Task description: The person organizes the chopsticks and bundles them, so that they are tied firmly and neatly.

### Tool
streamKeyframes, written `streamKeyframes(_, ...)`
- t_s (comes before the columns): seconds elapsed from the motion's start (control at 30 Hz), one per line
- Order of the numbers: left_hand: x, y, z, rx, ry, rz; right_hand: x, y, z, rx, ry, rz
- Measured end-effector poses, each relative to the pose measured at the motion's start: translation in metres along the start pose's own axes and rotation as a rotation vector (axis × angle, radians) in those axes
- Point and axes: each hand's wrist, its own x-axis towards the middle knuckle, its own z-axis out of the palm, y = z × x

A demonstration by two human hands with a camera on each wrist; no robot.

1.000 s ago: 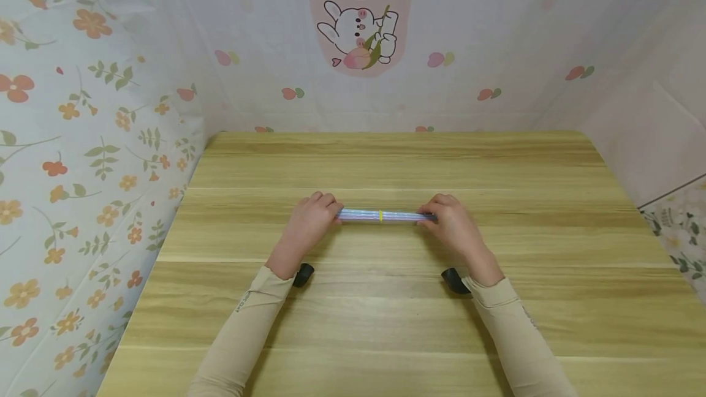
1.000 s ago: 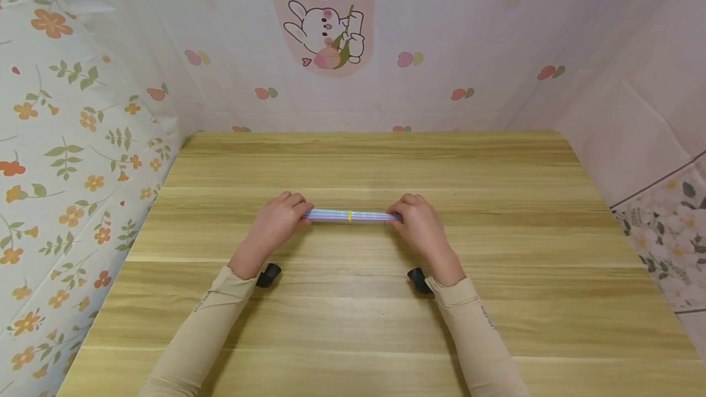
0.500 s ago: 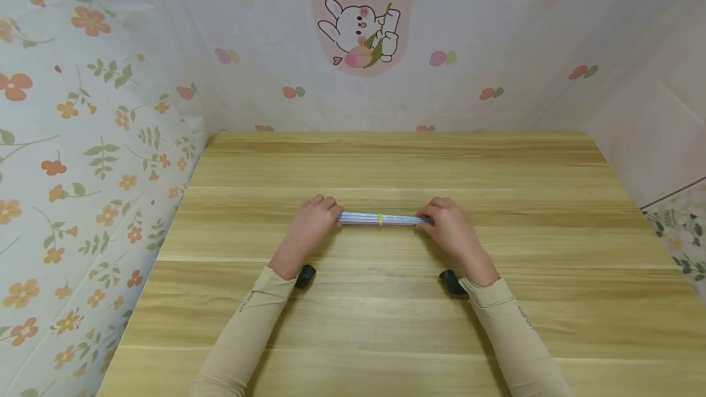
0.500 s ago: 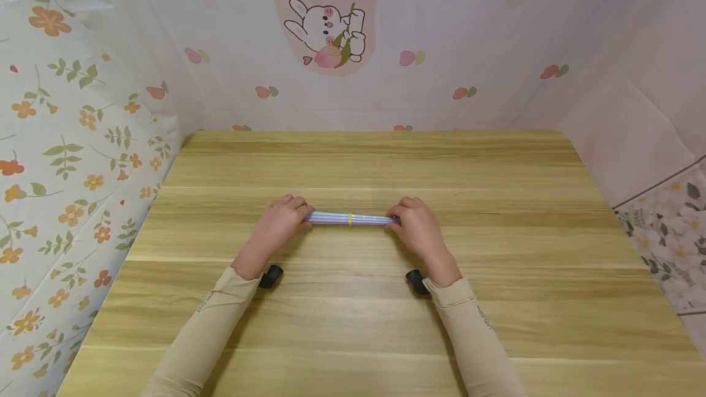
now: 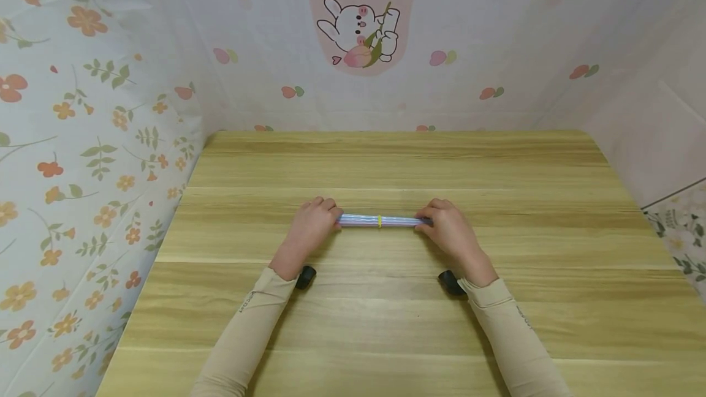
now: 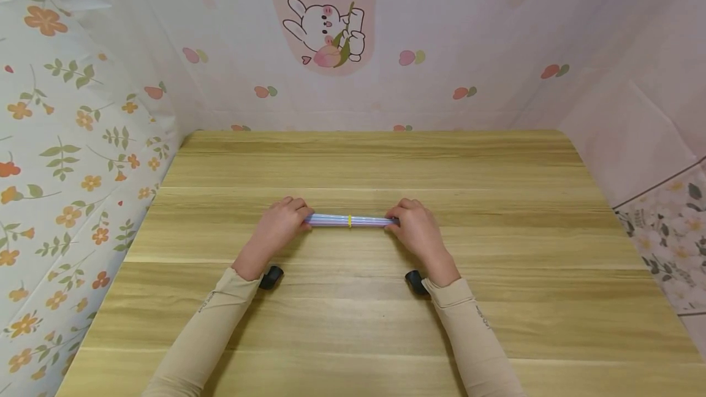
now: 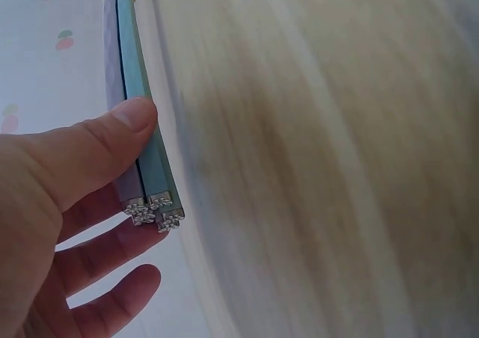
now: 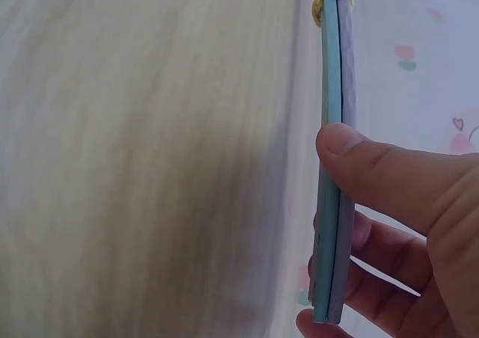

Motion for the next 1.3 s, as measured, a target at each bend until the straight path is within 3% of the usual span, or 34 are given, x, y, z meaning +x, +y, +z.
streamKeyframes(1.1,0.0008,0.0037,0.0055,-0.022,-0.059,-0.047,-0.0013,0.0028,0.01,-0.002,-0.037,0.007)
streamKeyframes(1.3,0.0009,0.0039,0.0062,-0.063,-0.079,-0.056,-0.0018,0.0058,0.0094,0.025,-0.067,0.01)
